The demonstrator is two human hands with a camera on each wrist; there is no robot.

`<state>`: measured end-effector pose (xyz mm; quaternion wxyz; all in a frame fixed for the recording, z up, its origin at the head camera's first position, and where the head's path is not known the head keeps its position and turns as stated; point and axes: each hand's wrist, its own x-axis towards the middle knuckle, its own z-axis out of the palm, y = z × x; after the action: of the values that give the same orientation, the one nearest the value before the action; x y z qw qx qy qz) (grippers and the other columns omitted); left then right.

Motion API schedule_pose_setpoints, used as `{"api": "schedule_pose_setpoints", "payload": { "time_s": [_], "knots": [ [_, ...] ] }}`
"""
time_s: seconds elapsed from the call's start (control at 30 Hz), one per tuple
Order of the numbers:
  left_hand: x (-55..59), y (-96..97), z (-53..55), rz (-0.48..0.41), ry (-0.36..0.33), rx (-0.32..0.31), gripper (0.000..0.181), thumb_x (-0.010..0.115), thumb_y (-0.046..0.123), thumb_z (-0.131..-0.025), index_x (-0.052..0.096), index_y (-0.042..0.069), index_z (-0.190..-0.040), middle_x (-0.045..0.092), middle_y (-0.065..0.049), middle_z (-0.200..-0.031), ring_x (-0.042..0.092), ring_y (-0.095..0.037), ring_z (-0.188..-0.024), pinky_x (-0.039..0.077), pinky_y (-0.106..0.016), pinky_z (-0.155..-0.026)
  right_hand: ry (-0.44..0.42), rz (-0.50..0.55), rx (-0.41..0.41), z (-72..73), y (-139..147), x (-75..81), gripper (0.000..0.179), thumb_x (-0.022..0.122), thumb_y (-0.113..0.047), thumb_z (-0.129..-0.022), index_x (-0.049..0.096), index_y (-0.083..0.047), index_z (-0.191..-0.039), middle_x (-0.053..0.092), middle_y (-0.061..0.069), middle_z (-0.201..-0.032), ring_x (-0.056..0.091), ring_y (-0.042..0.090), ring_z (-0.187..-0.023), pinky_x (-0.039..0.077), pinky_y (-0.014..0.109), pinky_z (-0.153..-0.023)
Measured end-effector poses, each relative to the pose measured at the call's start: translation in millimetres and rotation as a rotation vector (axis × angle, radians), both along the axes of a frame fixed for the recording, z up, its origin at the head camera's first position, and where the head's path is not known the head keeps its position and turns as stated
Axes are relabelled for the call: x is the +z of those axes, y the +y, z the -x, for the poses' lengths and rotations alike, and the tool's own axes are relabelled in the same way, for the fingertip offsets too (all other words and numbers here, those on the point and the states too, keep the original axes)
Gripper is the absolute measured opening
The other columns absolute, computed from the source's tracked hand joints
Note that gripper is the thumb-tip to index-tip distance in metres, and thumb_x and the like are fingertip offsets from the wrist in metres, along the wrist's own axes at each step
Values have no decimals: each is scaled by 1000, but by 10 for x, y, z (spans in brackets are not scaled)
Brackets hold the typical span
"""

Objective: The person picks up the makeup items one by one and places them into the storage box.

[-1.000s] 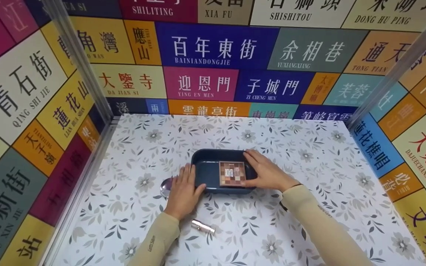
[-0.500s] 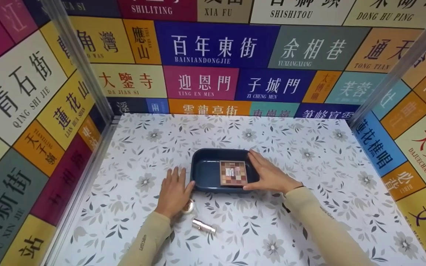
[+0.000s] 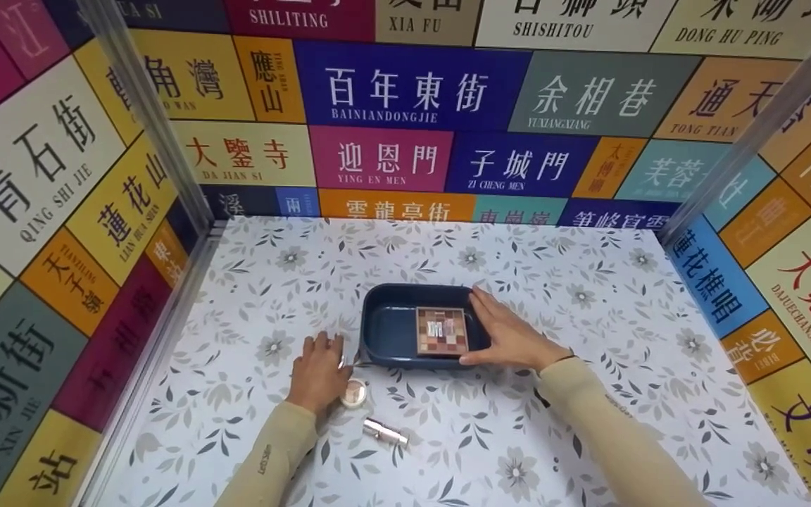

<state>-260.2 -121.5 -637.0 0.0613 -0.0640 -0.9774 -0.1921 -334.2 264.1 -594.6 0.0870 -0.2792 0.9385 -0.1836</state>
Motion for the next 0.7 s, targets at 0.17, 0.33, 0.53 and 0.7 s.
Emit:
{"api": "schedule_pose_setpoints", "payload": {
  "time_s": [0.17, 0.33, 0.53, 0.7],
  "knots": [
    [-14, -28, 13, 10, 66, 27, 50, 78, 14, -83, 65, 0, -128, 60, -21, -113, 55, -42, -102, 53, -57, -69, -14, 6, -9, -5, -9, -1, 127, 75, -70, -75, 6, -8, -162, -11, 1, -168, 4, 32, -153, 14, 53, -120],
    [19, -46, 24, -7, 89, 23, 42, 78, 11, -81, 69, 0, -121, 61, -22, -106, 56, -43, -96, 54, -57, -68, -16, 7, -4, 6, -6, -2, 127, 76, -70, -75, 6, -8, -162, -11, 1, -168, 2, 30, -154, 13, 52, -121],
    [138, -50, 30, -16, 83, 22, 36, 78, 12, -80, 72, 2, -114, 62, -20, -105, 56, -42, -95, 53, -57, -70, -37, -1, -10, 2, -12, 25, 127, 74, -70, -76, 4, -10, -162, -12, -1, -167, 0, 24, -154, 12, 49, -122],
    [244, -67, 54, -22, 82, 9, 43, 77, 14, -79, 70, 4, -120, 62, -20, -111, 56, -42, -100, 55, -56, -70, -37, -5, -24, 7, -16, 7, 127, 75, -70, -75, 5, -9, -162, -12, -2, -167, 0, 24, -154, 11, 48, -122]
  ]
}}
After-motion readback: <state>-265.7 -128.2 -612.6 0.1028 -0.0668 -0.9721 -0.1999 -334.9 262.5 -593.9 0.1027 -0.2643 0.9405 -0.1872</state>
